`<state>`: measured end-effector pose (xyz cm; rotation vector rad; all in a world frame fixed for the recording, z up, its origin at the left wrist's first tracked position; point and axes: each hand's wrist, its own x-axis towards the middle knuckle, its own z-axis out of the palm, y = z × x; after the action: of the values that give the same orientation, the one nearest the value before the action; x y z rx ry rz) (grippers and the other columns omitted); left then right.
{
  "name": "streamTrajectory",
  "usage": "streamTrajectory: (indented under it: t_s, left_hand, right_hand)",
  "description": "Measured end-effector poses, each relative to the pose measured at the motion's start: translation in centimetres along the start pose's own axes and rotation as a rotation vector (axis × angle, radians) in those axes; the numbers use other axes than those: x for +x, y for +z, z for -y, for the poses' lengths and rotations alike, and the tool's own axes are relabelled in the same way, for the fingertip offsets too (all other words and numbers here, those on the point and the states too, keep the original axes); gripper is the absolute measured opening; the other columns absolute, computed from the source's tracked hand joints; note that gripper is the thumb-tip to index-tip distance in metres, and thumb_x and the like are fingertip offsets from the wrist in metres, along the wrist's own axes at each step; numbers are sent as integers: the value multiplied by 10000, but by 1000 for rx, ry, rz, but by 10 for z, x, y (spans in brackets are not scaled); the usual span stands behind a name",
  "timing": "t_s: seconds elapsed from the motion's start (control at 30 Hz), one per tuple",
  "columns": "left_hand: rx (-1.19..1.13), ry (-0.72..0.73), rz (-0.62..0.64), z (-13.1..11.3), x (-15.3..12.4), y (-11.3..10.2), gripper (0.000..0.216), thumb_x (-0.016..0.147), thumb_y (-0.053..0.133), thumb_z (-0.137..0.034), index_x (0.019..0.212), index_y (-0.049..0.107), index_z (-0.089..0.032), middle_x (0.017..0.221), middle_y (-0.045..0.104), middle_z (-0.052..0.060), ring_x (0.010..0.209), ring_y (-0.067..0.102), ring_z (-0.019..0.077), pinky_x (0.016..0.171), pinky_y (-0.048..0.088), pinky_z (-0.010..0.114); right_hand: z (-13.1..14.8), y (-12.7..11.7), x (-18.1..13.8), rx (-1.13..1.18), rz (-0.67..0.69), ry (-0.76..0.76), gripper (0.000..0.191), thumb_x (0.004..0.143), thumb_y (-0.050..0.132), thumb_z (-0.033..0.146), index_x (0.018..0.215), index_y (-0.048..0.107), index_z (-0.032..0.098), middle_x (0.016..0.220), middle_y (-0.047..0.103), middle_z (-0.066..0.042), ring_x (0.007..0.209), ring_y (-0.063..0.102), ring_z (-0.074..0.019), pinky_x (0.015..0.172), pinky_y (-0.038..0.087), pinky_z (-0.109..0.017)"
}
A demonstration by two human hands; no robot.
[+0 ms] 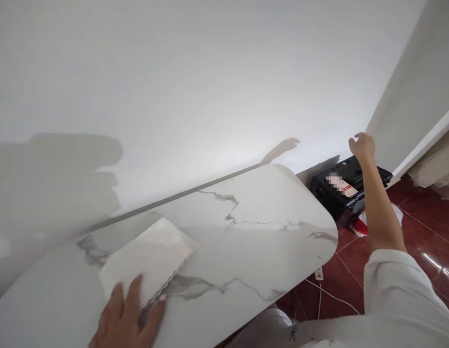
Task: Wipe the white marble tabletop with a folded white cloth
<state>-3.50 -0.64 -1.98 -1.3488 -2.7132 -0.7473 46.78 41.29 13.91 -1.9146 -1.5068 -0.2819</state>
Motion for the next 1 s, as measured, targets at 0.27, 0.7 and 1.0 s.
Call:
streamTrajectory:
  t_s: [0.27,0.7,1.0]
  left_hand:
    - [-162,130,-11,-6,10,-3,467,914,367,-311,1338,548,-232,1507,393,79,1309,485,264,1043,439,421]
    - [98,141,192,-150,133,6,429,878,383,-307,1243,562,-169,1417,505,117,1357,385,307,1079,319,505]
    - [124,292,176,-137,179,49,425,927,255,-226,1258,513,-162,1341,544,131,1299,424,275,1046,362,450]
  right_hand:
    - [249,-41,-217,611,281,-1085,499,942,418,332,1406,392,147,1439,449,-164,1227,522,-249,971,458,-435]
    - [289,51,-290,349,768,-919,315,974,354,261,1188,552,140,1376,508,-153,1298,419,-268,989,428,-414]
    - [329,84,-286,222,722,-900,396,929,426,190,1252,560,4,1455,414,-250,1370,361,-301,1098,313,-438]
